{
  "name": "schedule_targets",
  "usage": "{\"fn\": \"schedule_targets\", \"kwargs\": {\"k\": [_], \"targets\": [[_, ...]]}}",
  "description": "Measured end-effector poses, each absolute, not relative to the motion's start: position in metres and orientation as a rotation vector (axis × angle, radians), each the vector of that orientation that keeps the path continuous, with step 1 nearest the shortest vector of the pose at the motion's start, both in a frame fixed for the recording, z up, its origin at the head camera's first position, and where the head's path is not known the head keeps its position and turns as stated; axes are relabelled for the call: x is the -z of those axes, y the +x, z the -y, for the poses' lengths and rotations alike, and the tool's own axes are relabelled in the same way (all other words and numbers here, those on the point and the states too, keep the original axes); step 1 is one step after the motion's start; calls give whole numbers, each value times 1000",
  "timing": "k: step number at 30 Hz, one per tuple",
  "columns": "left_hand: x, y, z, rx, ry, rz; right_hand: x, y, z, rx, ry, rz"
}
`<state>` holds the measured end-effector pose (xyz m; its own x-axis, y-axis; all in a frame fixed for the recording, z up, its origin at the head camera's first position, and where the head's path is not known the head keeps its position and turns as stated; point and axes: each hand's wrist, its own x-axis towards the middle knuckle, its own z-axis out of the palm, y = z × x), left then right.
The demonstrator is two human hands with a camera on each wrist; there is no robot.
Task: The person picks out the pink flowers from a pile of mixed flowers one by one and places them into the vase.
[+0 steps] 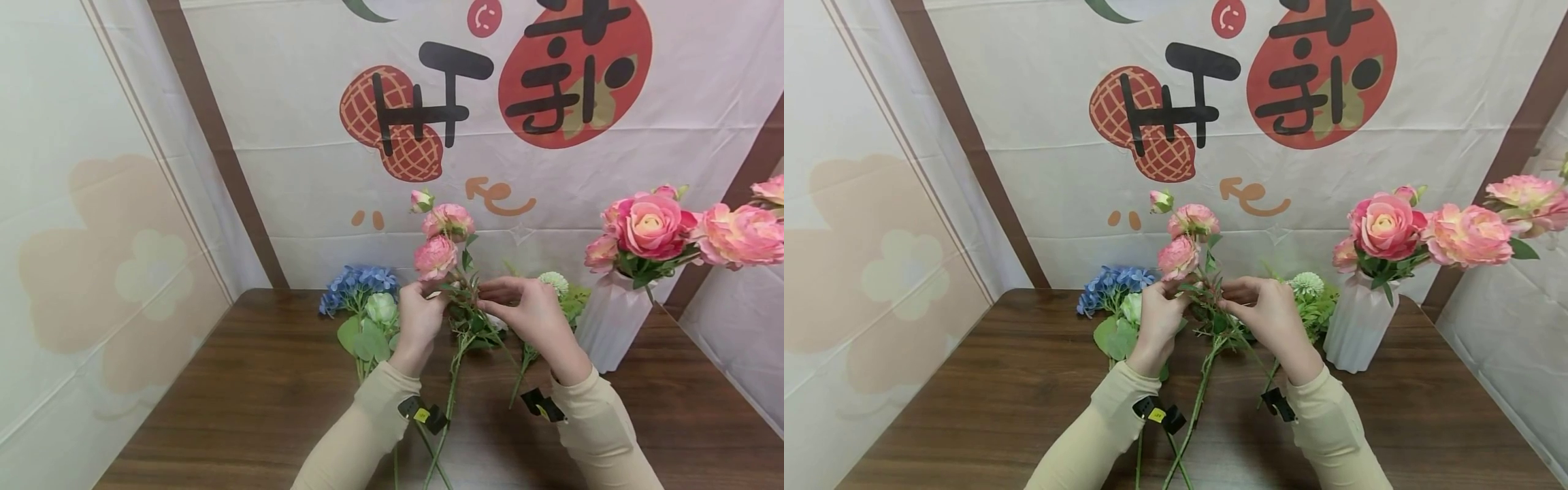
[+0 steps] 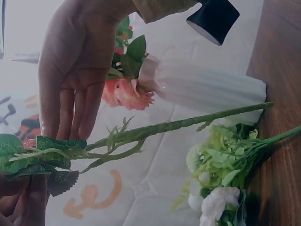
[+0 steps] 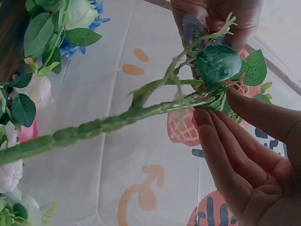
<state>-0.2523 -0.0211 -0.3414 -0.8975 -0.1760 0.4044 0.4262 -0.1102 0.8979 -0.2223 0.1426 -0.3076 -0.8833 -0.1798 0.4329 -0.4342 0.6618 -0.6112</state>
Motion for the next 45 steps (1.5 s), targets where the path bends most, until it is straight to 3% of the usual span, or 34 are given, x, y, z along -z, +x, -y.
{"fn": "schedule_targets", "kwargs": {"k": [32, 45], "targets": [[341, -248, 10, 2043, -331, 1796, 305, -221, -150, -1035, 479, 2590], [355, -260, 52, 1849, -376, 2060, 291, -217, -163, -879, 350, 2384]]}}
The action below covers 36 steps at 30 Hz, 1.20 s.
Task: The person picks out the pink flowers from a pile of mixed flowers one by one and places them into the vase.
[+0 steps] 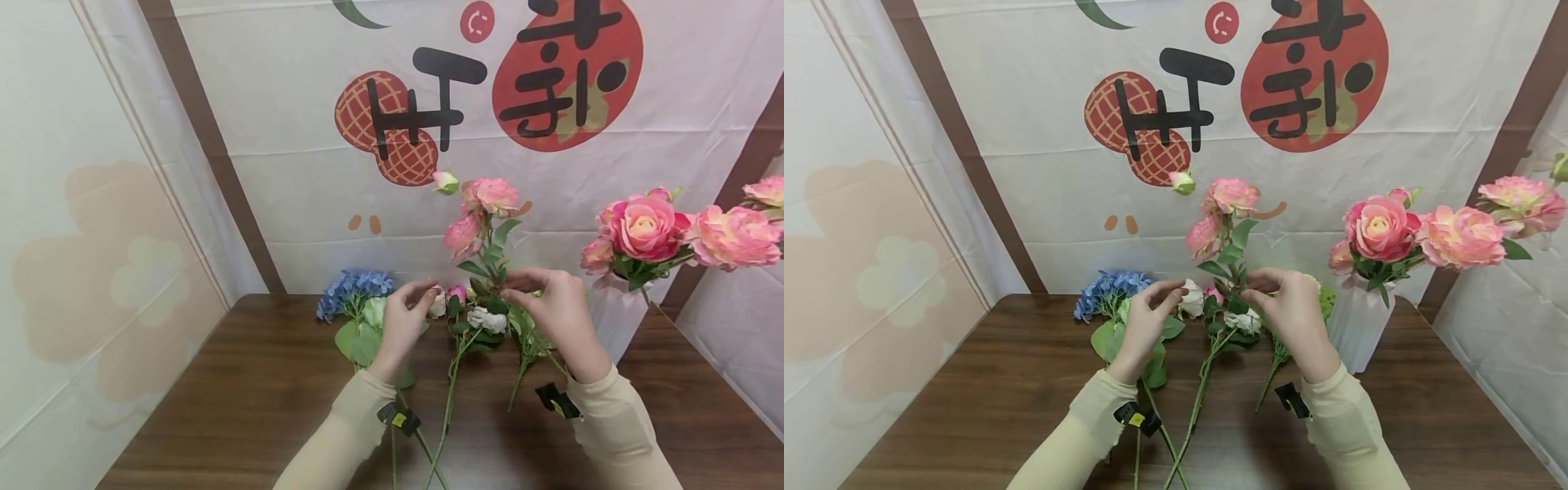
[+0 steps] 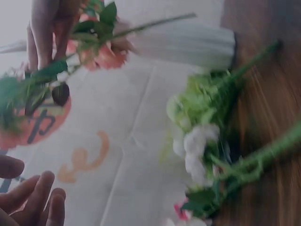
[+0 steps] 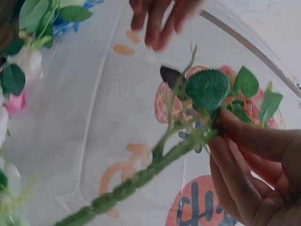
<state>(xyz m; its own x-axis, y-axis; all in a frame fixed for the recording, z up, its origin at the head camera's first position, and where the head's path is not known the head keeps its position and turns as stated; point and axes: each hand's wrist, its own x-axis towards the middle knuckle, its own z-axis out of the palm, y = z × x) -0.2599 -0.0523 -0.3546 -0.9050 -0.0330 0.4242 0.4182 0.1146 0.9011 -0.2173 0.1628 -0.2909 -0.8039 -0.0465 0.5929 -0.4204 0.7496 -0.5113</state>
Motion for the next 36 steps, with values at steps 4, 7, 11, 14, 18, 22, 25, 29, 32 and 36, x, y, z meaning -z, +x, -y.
{"fn": "schedule_targets", "kwargs": {"k": [4, 7, 11, 14, 18, 22, 25, 29, 32, 36], "targets": [[361, -263, 67, 1806, -317, 2092, 286, -223, -167, -816, 355, 2224], [366, -264, 78, 1748, -296, 2136, 284, -228, -169, -777, 375, 2120], [371, -264, 91, 1703, -270, 2164, 281, -234, -170, -743, 392, 2026], [374, -265, 101, 1670, -238, 2185, 277, -237, -171, -729, 387, 1981], [376, -265, 114, 1614, -194, 2222, 271, -240, -173, -701, 365, 1953], [379, -266, 127, 1560, -171, 2245, 265, -242, -173, -681, 345, 1929], [384, -267, 137, 1523, -162, 2261, 260, -243, -171, -686, 348, 1910], [389, -266, 150, 1489, -131, 2289, 255, -245, -168, -708, 367, 1889], [392, -264, 159, 1462, -88, 2311, 252, -247, -166, -718, 368, 1872], [397, -262, 173, 1405, -43, 2346, 249, -249, -166, -726, 362, 1849]]}}
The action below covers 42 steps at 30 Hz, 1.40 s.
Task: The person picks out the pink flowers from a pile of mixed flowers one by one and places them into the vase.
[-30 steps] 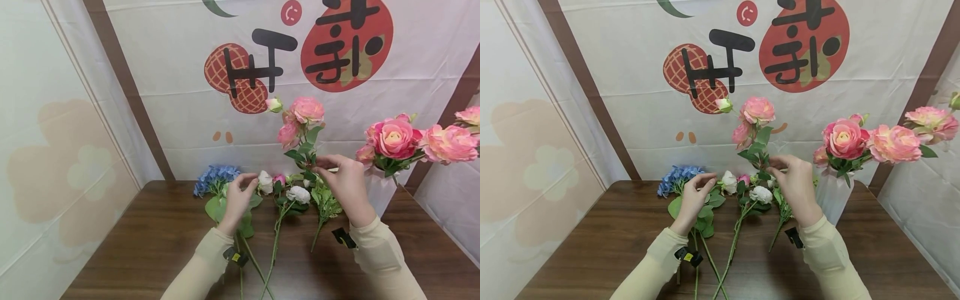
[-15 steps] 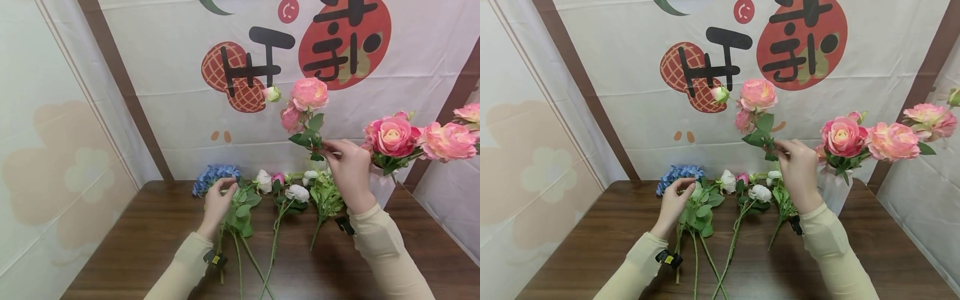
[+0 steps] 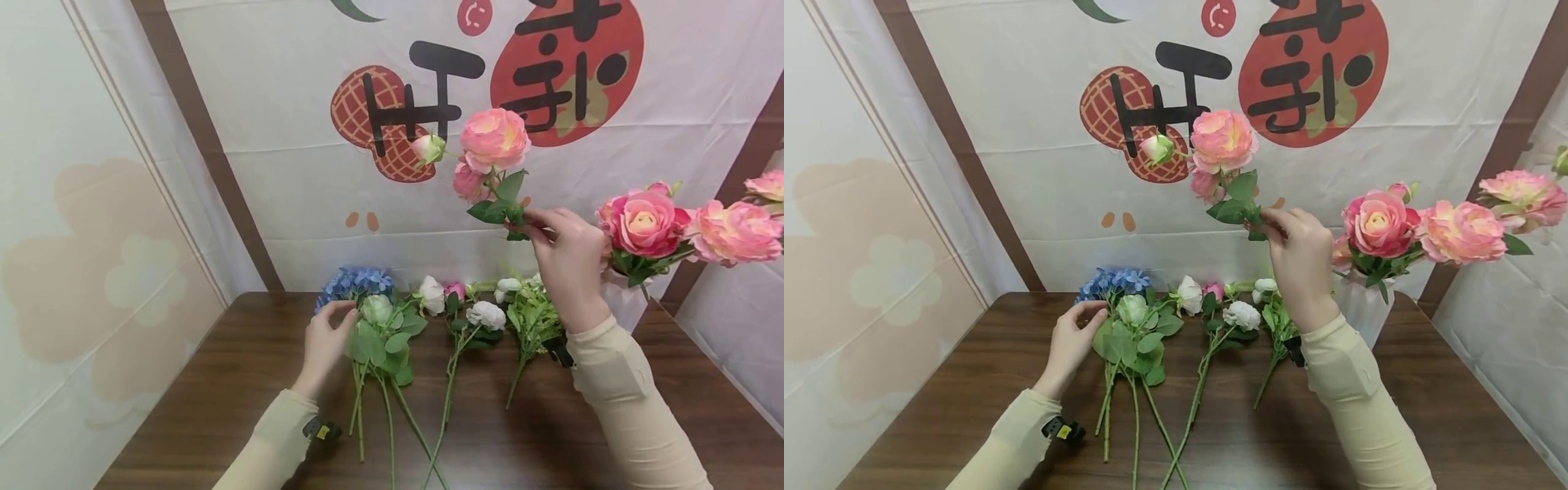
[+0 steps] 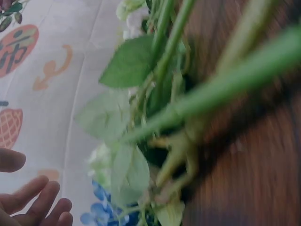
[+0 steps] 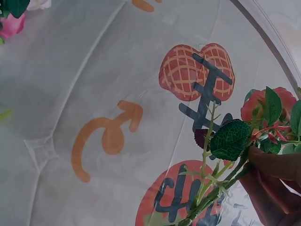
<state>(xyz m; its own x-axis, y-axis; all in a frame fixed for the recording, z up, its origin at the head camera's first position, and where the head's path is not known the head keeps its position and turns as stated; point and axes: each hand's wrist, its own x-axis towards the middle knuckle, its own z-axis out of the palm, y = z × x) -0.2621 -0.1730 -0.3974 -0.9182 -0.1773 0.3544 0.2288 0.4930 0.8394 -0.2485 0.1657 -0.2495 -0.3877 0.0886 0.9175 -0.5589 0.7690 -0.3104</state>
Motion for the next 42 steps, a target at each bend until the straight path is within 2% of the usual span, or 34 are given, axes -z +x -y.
{"fn": "schedule_targets", "kwargs": {"k": [19, 42], "targets": [[404, -256, 216, 1248, 59, 2377, 234, -250, -162, -663, 342, 1758], [404, -257, 220, 1234, 69, 2382, 236, -255, -197, -728, 113, 1716]]}}
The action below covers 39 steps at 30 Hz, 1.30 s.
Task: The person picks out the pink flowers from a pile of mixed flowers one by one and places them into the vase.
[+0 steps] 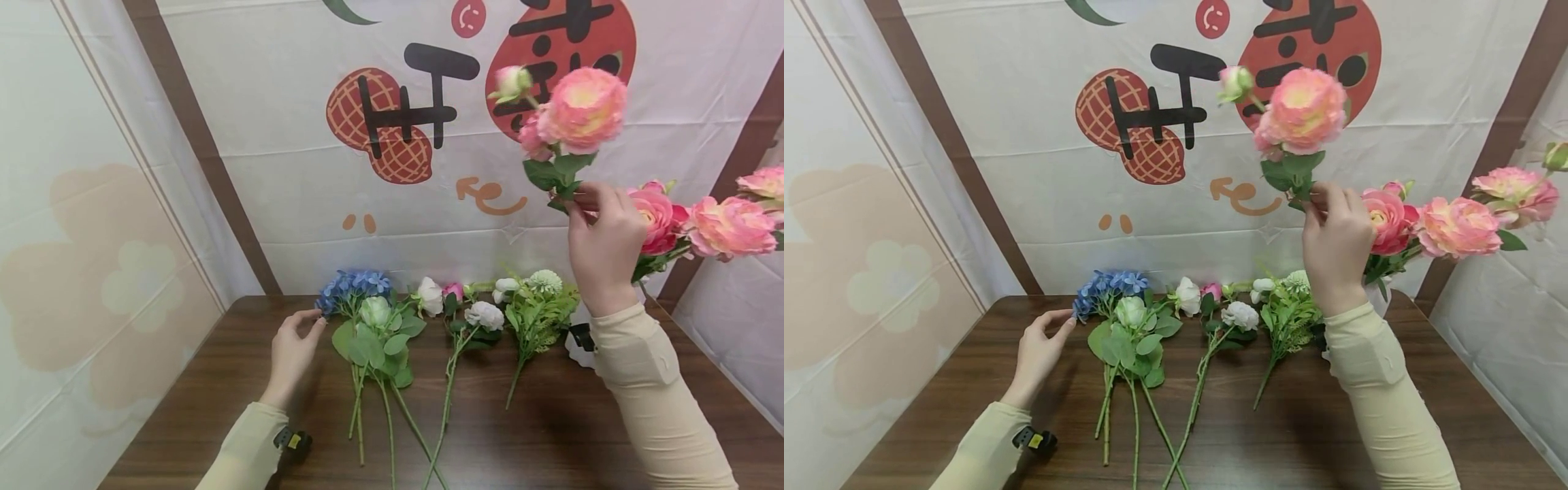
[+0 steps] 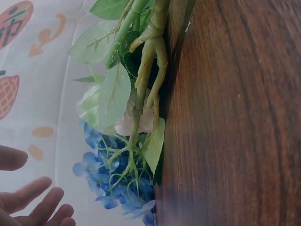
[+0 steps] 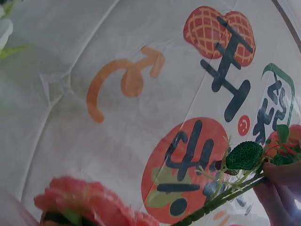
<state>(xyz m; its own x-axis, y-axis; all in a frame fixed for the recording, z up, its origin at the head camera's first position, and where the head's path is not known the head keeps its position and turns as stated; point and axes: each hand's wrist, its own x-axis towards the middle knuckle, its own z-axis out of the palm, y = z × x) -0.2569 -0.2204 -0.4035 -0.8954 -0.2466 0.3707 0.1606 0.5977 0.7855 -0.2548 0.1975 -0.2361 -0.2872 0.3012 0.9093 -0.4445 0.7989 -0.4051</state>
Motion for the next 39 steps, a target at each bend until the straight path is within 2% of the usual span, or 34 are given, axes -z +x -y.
{"fn": "schedule_targets", "kwargs": {"k": [19, 31, 39], "targets": [[402, -257, 223, 1236, 61, 2392, 222, -239, -224, -553, 11, 1821], [403, -258, 223, 1226, 70, 2392, 226, -236, -231, -443, -77, 1836], [402, -258, 225, 1211, 72, 2405, 220, -233, -239, -400, -108, 2087]]}}
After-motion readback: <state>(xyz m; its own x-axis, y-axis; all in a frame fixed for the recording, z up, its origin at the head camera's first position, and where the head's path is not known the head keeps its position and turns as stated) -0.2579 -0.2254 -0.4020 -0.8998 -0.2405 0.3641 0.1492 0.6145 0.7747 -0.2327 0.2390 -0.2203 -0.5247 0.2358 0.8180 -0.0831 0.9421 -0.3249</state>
